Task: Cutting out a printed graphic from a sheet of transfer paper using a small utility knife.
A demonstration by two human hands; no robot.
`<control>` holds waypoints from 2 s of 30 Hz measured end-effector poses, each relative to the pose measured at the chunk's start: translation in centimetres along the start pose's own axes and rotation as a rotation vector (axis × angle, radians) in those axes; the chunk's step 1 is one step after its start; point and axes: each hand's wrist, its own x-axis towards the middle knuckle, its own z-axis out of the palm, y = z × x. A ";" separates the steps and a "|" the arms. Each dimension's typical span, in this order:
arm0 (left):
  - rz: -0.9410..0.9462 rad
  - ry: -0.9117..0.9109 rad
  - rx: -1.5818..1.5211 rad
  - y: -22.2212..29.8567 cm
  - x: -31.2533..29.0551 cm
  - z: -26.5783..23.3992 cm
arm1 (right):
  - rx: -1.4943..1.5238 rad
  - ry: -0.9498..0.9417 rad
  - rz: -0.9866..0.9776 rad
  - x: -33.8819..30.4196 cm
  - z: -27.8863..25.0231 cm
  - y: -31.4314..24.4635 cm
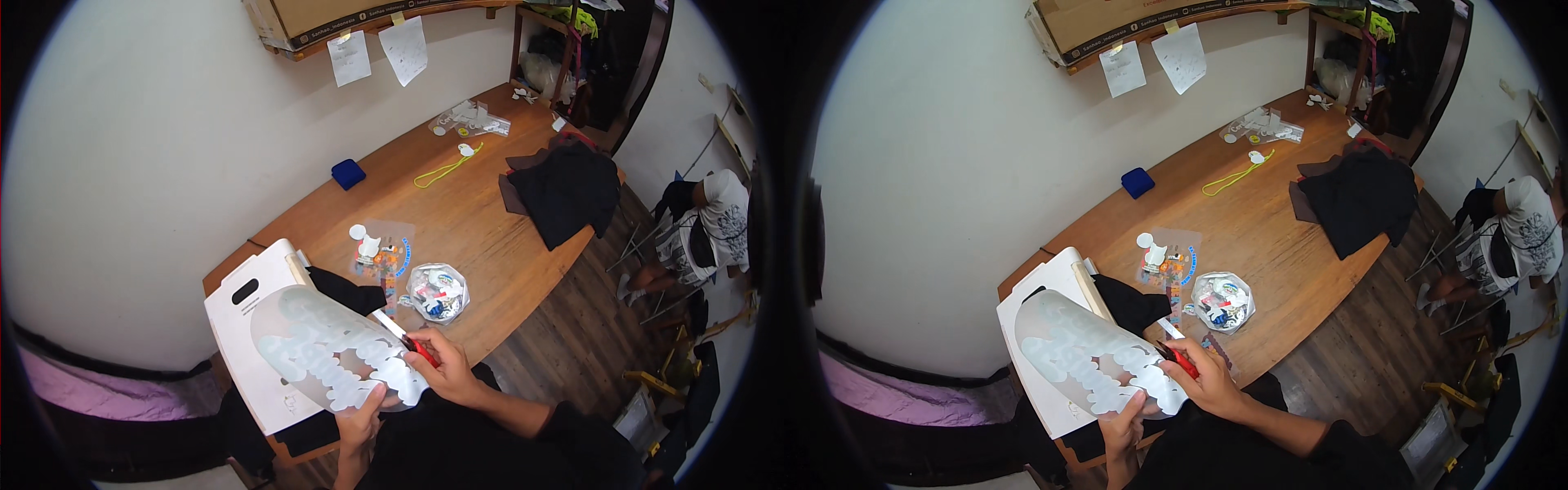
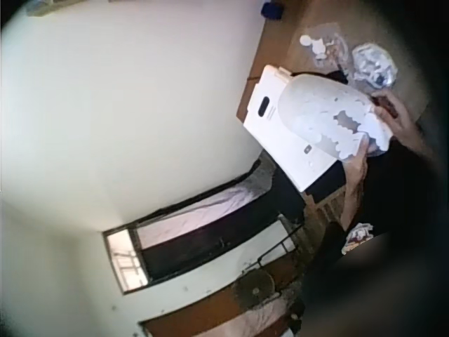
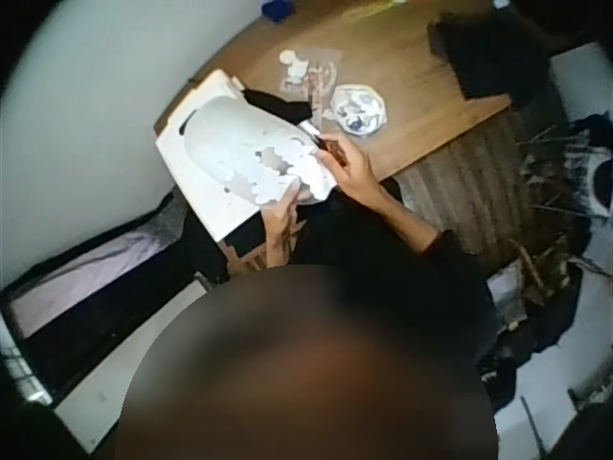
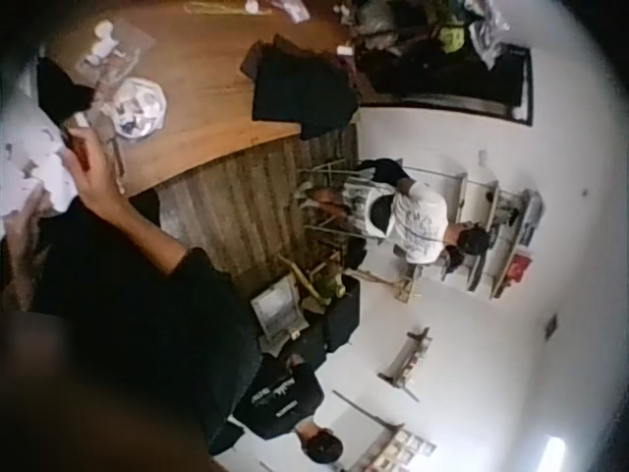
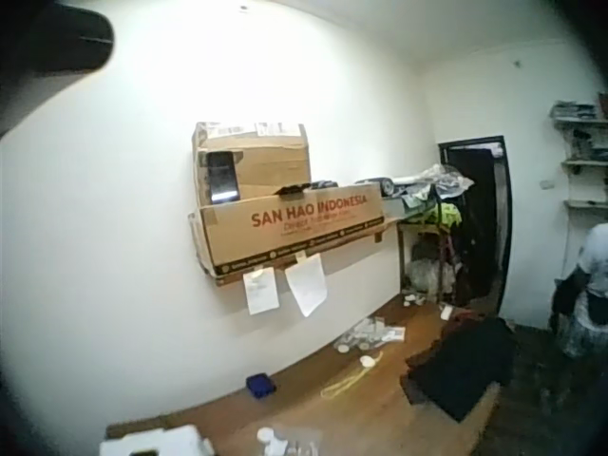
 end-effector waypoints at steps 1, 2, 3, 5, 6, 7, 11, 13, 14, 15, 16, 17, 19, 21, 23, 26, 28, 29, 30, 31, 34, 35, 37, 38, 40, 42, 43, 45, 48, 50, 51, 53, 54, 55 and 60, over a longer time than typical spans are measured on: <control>0.002 -0.002 0.000 0.1 0.0 0.3 | -0.001 0.001 -0.002 0.0 0.1 0.0; 0.052 0.003 0.007 0.2 0.0 0.9 | 0.010 0.012 0.022 0.0 0.1 0.1; 0.102 0.007 0.015 0.3 0.0 1.2 | 0.020 0.024 0.046 0.0 0.2 0.1; 0.092 0.014 0.009 0.2 0.2 1.2 | 0.011 0.028 0.036 0.0 0.2 0.5; 0.079 0.024 0.003 0.2 0.2 1.1 | 0.002 0.032 0.030 0.0 0.2 0.5; 0.079 0.021 0.002 0.1 0.3 1.0 | 0.001 0.033 0.029 0.1 0.2 0.5; 0.079 0.025 -0.009 0.0 0.3 0.9 | 0.005 0.031 0.017 0.2 -0.1 0.6; 0.093 0.034 -0.007 0.0 0.2 1.0 | 0.013 -0.014 0.031 0.1 -0.4 0.9; 0.084 0.043 -0.008 0.1 0.1 1.1 | 0.072 -0.009 0.043 0.1 -0.5 1.1; 0.078 0.053 -0.011 0.1 0.2 1.1 | 0.130 -0.008 0.053 0.3 -0.6 1.1; 0.082 0.056 -0.013 -0.1 0.2 0.9 | 0.130 -0.013 0.050 0.3 -0.8 1.0; 0.107 0.053 0.010 -0.4 0.3 0.5 | 0.147 -0.054 0.082 0.3 -1.1 0.7; 0.131 0.049 0.031 -0.5 0.4 0.5 | 0.162 -0.094 0.113 0.4 -1.5 0.2; 0.138 -0.035 0.045 0.0 0.5 0.9 | 0.083 -0.144 0.125 0.5 -1.8 -0.3; 0.134 -0.047 0.050 0.1 0.5 0.7 | 0.053 -0.139 0.103 0.7 -2.0 -1.1; 0.129 -0.049 0.067 0.1 0.5 0.5 | 0.016 -0.139 0.072 0.9 -2.0 -1.7; 0.126 -0.043 0.075 0.0 0.4 0.4 | 0.004 -0.142 0.063 0.9 -2.1 -1.9; 0.118 -0.039 0.078 0.0 0.4 0.4 | -0.006 -0.141 0.060 0.9 -2.1 -2.0; 0.111 -0.036 0.082 0.1 0.5 0.4 | -0.015 -0.140 0.056 0.9 -2.1 -2.1; 0.111 -0.035 0.082 0.1 0.5 0.4 | -0.014 -0.141 0.056 0.9 -2.1 -2.1; 0.124 -0.085 0.111 0.3 0.5 0.5 | -0.025 -0.142 0.057 0.9 -2.1 -2.0; 0.115 -0.085 0.087 0.5 0.4 0.9 | -0.019 -0.140 0.058 0.9 -2.1 -1.9; 0.105 -0.082 0.065 0.6 0.3 1.1 | -0.011 -0.139 0.060 0.9 -2.1 -1.8; 0.105 -0.087 0.064 0.6 0.3 1.1 | -0.008 -0.135 0.052 0.9 -2.0 -1.7; 0.103 -0.092 0.064 0.6 0.2 1.1 | -0.005 -0.129 0.047 0.8 -2.0 -1.7; 0.116 -0.095 0.064 0.7 0.1 1.2 | 0.002 -0.128 0.046 0.7 -1.9 -1.6; 0.116 -0.094 0.066 0.7 0.1 1.1 | 0.004 -0.127 0.046 0.7 -1.8 -1.5; 0.111 -0.090 0.064 0.6 0.1 0.9 | 0.043 -0.121 0.064 0.6 -1.7 -1.5; 0.153 -0.064 0.024 0.4 0.1 1.3 | 0.057 -0.100 0.051 0.5 -1.5 -0.7; 0.145 -0.061 0.022 0.2 0.3 1.2 | 0.069 -0.120 0.048 0.3 -1.4 -0.1; 0.136 -0.055 0.019 0.1 0.3 1.1 | 0.081 -0.143 0.048 0.2 -1.4 0.1; 0.123 -0.062 0.026 0.1 0.4 0.9 | 0.078 -0.140 0.051 0.2 -1.3 0.1; 0.107 -0.068 0.031 0.1 0.3 0.8 | 0.075 -0.138 0.056 0.1 -1.2 0.1; 0.107 -0.068 0.031 0.1 0.3 0.8 | 0.075 -0.137 0.056 0.1 -1.2 0.2; 0.145 -0.067 0.017 0.3 0.2 1.3 | 0.165 -0.106 0.094 -0.4 -0.8 0.5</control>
